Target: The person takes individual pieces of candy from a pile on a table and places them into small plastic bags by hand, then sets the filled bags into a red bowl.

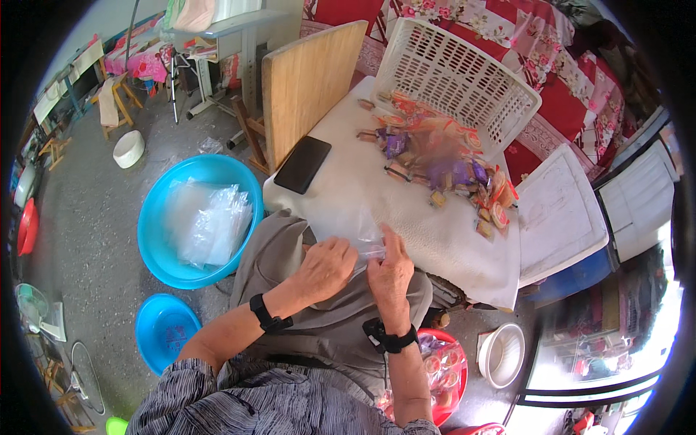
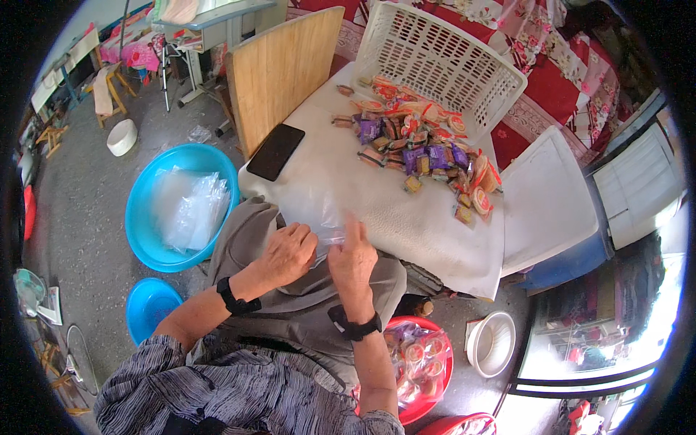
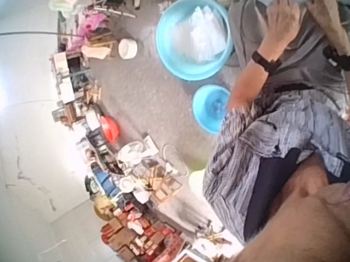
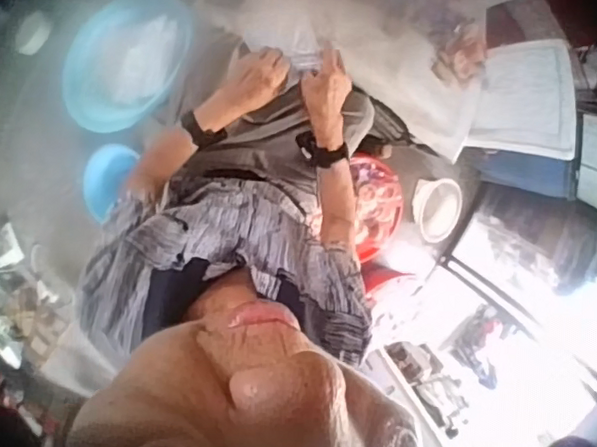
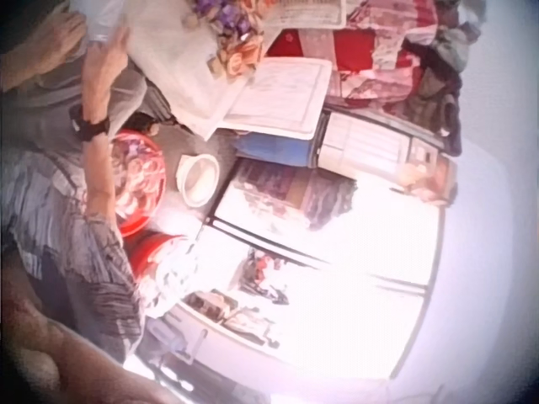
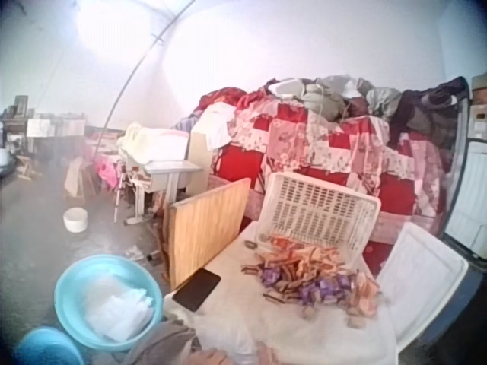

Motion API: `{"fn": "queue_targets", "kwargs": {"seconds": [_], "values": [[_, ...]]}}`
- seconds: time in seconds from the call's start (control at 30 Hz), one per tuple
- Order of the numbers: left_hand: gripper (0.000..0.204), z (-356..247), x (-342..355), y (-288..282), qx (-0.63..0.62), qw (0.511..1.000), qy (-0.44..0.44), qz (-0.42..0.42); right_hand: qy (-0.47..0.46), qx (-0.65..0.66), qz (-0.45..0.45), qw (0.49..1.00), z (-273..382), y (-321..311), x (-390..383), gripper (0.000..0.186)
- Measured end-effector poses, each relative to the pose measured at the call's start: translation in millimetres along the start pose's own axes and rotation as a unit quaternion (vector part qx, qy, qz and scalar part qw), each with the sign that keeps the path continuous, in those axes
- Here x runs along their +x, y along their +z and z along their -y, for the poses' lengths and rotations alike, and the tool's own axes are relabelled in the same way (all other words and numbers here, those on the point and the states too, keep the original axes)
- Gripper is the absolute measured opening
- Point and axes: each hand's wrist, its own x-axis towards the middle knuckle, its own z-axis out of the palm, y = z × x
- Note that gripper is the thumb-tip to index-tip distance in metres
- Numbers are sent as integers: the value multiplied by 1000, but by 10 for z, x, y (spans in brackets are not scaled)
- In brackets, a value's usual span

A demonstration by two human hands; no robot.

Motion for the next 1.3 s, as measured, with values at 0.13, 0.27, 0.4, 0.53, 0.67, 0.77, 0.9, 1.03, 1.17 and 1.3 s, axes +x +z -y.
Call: {"fn": "queue_targets", "kwargs": {"seconds": [0.13,0.27,0.4,0.53,0.67,0.77,0.9,1.03,1.17,1.3], "values": [[22,38,63,43,1,998,-66,-7,-36,98,40,994,-276,49,71,34],[27,192,40,149,-29,977,-209,25,116,291,91,945,-244,71,83,32],[26,360,121,243,-106,965,-232,-60,58,243,137,959,-402,94,68,30],[30,518,297,129,-149,959,-189,-150,1,220,275,936,-261,-316,222,36],[29,615,410,99,-219,959,-142,-108,65,223,192,953,-790,-686,572,26],[24,625,526,237,-288,952,-92,-44,107,294,-36,949,-1463,-1112,1051,26],[16,515,783,473,-331,939,-92,15,190,172,-222,941,-2131,-1664,1697,39],[9,521,889,859,-265,962,-71,6,266,144,-164,939,-2796,-1786,2007,59],[9,492,934,922,-197,979,-43,-9,314,524,-33,791,-2502,-1250,2247,47],[10,346,1074,987,-226,973,-37,29,167,584,71,791,-3016,-893,2296,41]]}}
